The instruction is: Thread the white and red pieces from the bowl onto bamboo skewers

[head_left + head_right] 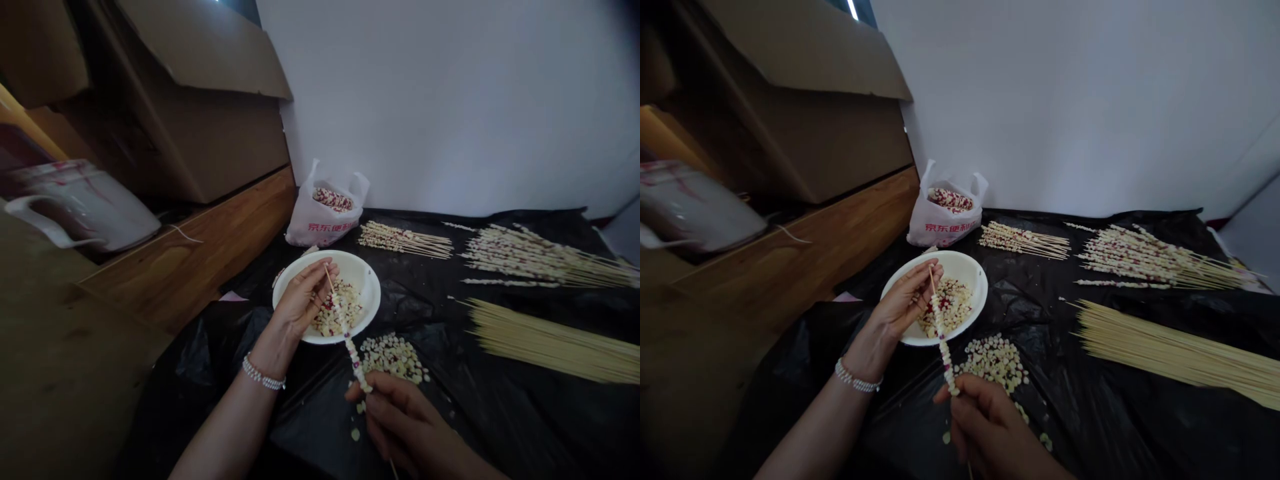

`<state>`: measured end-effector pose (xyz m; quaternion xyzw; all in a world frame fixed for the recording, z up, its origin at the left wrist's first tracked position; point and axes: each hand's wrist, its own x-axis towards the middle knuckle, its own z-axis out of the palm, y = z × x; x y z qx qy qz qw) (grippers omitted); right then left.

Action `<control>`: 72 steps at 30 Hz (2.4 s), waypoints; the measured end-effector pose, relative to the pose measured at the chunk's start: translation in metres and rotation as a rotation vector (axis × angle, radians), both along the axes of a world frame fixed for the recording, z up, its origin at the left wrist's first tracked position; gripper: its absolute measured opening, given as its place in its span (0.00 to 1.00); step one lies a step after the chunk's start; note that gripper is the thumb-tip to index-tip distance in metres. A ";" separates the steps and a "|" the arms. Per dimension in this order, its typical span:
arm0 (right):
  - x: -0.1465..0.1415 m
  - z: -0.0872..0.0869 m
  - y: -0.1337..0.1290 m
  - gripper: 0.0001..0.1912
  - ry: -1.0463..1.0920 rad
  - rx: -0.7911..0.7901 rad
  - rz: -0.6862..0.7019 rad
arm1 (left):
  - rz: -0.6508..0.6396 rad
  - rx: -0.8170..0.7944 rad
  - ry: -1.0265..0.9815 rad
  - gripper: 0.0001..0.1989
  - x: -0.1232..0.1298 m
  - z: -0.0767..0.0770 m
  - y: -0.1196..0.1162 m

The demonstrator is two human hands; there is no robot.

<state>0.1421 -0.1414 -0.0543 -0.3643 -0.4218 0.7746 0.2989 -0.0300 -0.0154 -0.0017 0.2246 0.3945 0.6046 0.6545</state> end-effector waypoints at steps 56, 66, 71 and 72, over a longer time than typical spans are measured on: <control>0.000 0.001 -0.001 0.21 0.214 -0.132 0.005 | -0.060 -0.234 -0.254 0.17 -0.004 0.007 0.002; 0.002 -0.001 0.000 0.22 0.135 -0.129 -0.058 | -0.023 -0.218 -0.251 0.12 -0.006 0.003 0.005; 0.000 -0.005 -0.001 0.25 0.099 -0.117 -0.093 | -0.007 -0.228 -0.238 0.12 -0.004 0.005 0.004; 0.000 -0.005 -0.001 0.25 0.093 -0.108 -0.091 | -0.001 -0.229 -0.248 0.13 -0.003 0.005 0.004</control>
